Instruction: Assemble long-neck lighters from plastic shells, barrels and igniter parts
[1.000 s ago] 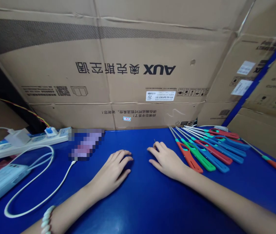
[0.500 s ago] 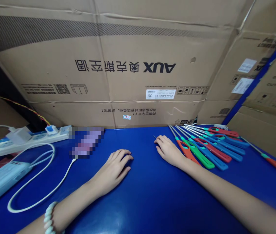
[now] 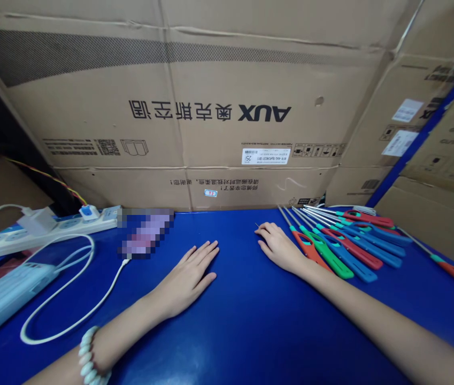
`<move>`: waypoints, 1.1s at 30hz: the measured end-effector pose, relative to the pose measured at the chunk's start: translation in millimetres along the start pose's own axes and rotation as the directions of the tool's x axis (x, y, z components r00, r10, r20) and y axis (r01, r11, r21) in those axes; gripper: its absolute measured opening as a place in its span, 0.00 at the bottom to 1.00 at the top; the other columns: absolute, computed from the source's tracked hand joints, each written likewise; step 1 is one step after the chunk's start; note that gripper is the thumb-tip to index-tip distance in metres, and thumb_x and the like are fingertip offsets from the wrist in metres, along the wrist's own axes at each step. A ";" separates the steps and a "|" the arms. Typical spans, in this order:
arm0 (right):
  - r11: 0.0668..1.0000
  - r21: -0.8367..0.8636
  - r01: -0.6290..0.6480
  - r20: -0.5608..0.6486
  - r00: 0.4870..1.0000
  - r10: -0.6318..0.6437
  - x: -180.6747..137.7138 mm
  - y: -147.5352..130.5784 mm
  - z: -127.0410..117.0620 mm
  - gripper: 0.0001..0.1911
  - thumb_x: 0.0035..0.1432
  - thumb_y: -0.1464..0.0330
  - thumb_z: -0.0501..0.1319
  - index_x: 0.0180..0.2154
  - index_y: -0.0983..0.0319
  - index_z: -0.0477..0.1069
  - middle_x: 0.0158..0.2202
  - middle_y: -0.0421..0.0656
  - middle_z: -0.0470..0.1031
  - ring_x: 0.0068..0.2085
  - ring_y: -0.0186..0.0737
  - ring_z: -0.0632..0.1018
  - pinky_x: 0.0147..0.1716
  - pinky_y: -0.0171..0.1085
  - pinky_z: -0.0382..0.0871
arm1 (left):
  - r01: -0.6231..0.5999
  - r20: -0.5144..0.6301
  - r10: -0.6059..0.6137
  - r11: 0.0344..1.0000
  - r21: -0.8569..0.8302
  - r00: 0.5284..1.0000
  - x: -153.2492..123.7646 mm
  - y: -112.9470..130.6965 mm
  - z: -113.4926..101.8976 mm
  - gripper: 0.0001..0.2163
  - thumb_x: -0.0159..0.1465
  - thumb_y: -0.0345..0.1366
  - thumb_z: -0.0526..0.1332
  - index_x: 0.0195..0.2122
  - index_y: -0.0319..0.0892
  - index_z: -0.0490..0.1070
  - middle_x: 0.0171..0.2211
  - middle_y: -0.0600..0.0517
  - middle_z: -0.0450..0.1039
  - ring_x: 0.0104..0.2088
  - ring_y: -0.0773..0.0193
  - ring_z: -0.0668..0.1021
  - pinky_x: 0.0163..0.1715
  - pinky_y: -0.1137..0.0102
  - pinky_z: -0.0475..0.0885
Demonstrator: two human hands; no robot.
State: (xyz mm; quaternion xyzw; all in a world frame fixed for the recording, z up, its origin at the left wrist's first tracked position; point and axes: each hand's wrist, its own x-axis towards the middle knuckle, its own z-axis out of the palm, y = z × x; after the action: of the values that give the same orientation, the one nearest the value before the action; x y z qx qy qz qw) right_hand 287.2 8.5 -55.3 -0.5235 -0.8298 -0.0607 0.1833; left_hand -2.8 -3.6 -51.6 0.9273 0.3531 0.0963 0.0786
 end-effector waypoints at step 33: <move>0.966 0.175 0.190 0.097 0.973 -0.209 -2.3 -35.9 -1.5 0.05 0.62 0.73 0.52 0.32 0.61 0.62 0.32 0.42 0.70 0.33 0.39 0.69 0.35 0.37 0.60 | -0.030 0.003 0.030 0.998 -0.051 1.000 5.4 6.5 -15.8 0.06 0.68 0.32 0.48 0.35 0.43 0.61 0.35 0.52 0.68 0.36 0.61 0.71 0.41 0.65 0.63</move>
State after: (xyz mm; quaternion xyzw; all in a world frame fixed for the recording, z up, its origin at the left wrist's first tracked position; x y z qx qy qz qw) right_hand 256.5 -9.8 -51.5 -0.4230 -0.8896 0.0202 0.1710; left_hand 1.6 -3.5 -34.2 0.9304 0.3363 0.1047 0.1011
